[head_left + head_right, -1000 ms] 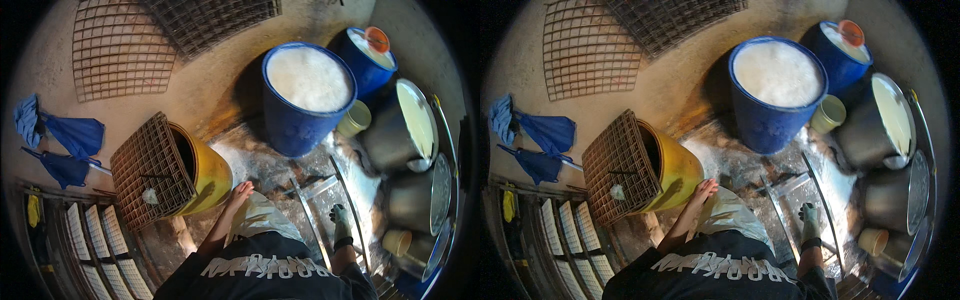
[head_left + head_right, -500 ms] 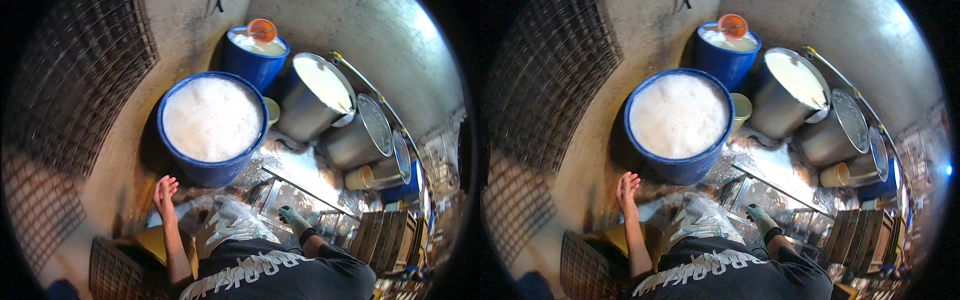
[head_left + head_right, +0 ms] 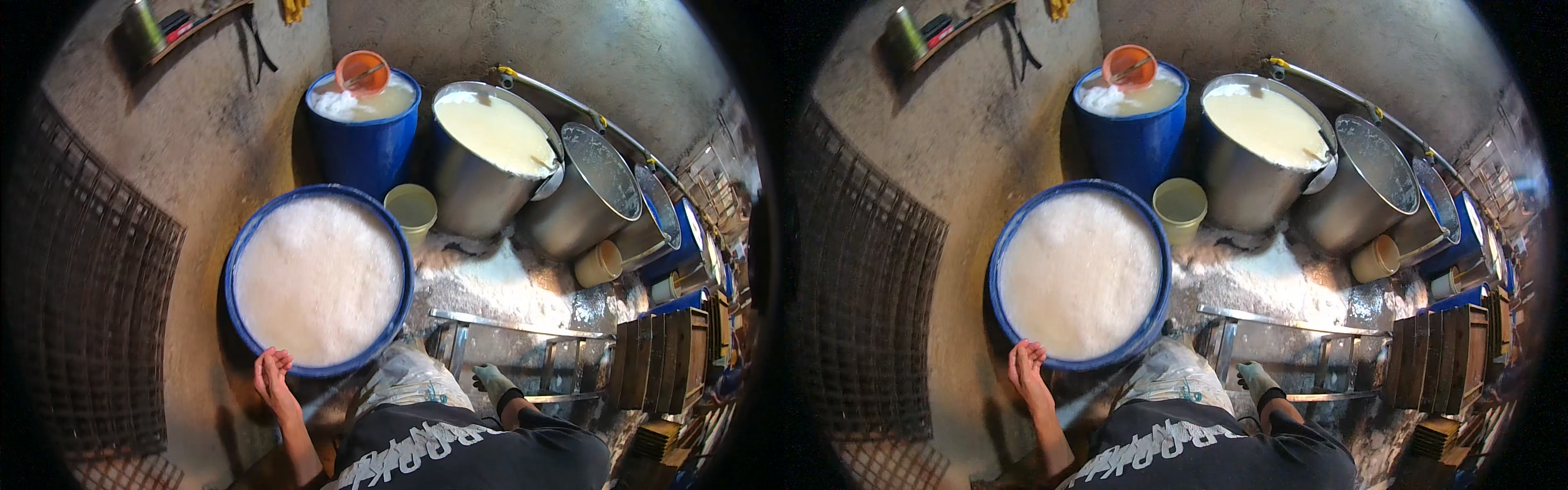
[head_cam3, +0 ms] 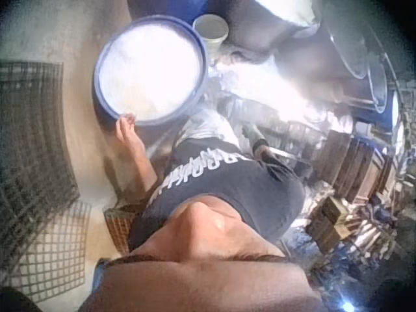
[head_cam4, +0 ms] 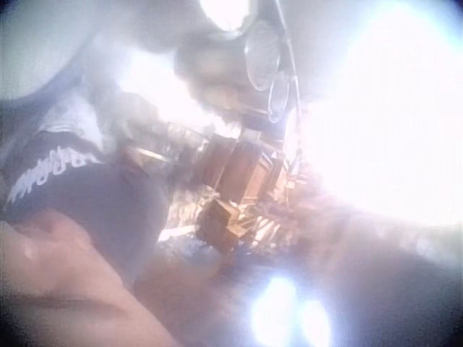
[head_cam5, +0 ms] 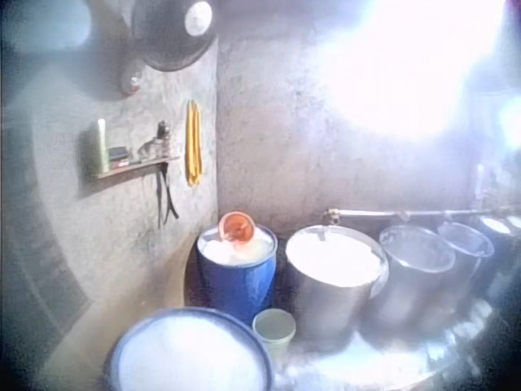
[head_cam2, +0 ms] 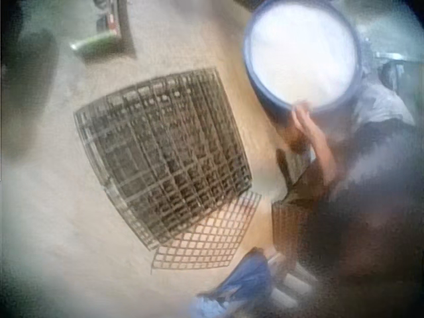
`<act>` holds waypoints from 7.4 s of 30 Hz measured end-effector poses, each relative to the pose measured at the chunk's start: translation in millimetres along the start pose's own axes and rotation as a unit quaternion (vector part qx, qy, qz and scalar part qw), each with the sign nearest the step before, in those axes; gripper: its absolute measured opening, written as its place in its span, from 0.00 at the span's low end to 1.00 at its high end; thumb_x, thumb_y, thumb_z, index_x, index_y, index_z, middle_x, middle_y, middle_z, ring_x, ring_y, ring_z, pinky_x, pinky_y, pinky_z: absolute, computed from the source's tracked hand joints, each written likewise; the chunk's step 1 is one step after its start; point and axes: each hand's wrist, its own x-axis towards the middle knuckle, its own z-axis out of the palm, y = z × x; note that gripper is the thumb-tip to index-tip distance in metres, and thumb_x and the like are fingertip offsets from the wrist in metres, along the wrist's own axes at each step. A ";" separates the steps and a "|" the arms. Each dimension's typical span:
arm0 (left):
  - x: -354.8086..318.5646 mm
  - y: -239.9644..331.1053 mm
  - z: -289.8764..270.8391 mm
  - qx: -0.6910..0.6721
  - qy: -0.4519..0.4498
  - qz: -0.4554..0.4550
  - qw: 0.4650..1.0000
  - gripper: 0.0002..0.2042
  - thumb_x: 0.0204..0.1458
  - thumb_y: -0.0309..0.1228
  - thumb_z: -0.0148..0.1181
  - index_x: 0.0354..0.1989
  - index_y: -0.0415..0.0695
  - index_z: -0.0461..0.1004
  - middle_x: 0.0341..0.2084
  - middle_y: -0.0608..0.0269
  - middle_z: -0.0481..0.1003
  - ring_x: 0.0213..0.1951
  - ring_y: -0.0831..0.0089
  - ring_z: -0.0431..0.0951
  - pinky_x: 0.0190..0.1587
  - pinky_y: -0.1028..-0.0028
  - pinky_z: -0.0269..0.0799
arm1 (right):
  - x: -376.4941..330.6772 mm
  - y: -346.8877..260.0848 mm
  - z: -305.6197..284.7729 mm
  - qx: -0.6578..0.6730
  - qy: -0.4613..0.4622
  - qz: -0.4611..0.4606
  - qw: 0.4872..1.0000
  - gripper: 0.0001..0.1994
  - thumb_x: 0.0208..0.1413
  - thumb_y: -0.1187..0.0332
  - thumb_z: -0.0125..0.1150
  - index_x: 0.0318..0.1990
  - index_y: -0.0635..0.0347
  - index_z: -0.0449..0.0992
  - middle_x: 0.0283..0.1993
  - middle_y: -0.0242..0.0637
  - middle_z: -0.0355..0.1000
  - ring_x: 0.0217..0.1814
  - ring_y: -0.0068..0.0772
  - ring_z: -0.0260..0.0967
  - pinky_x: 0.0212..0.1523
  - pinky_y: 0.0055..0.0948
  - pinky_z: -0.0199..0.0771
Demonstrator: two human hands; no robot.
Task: The person assembles wooden trays by placing a yellow plastic insert into a wooden frame, then adding a wooden slatted top. They handle multiple trays, stacking them after assembly. The person also scoops a white substance from a large metal container into a bucket using a pink scoop.
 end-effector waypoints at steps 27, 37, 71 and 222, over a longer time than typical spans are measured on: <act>85.4 -28.5 153.5 0.080 0.136 0.005 0.987 0.17 0.70 0.40 0.54 0.57 0.41 0.75 0.42 0.57 0.80 0.42 0.70 0.79 0.51 0.68 0.74 | 120.3 -303.2 -144.2 -0.067 -0.008 -0.073 0.995 0.15 0.66 0.56 0.61 0.52 0.54 0.78 0.40 0.36 0.79 0.30 0.35 0.75 0.30 0.40 0.74; 228.5 -15.8 348.0 0.127 0.078 0.081 0.986 0.17 0.71 0.39 0.52 0.57 0.38 0.75 0.42 0.57 0.79 0.42 0.70 0.79 0.51 0.69 0.72 | 239.4 -394.2 -246.4 0.028 0.068 -0.020 0.997 0.16 0.67 0.56 0.59 0.55 0.53 0.75 0.44 0.38 0.78 0.34 0.39 0.77 0.34 0.43 0.76; 839.7 -175.2 833.3 0.521 -0.284 0.347 0.726 0.28 0.72 0.48 0.46 0.66 0.35 0.70 0.67 0.37 0.68 0.69 0.43 0.66 0.68 0.52 0.63 | 246.9 -539.2 -288.3 0.233 0.204 0.001 0.951 0.18 0.64 0.54 0.63 0.52 0.58 0.77 0.41 0.41 0.80 0.31 0.34 0.77 0.28 0.37 0.76; 298.4 4.5 1221.1 0.645 -0.498 0.579 -0.024 0.13 0.53 0.41 0.69 0.33 0.43 0.85 0.30 0.53 0.84 0.33 0.55 0.87 0.36 0.56 0.82 | 276.4 -931.3 -341.5 0.677 -0.267 -0.189 0.659 0.18 0.73 0.47 0.49 0.51 0.50 0.75 0.40 0.34 0.79 0.36 0.34 0.78 0.37 0.38 0.82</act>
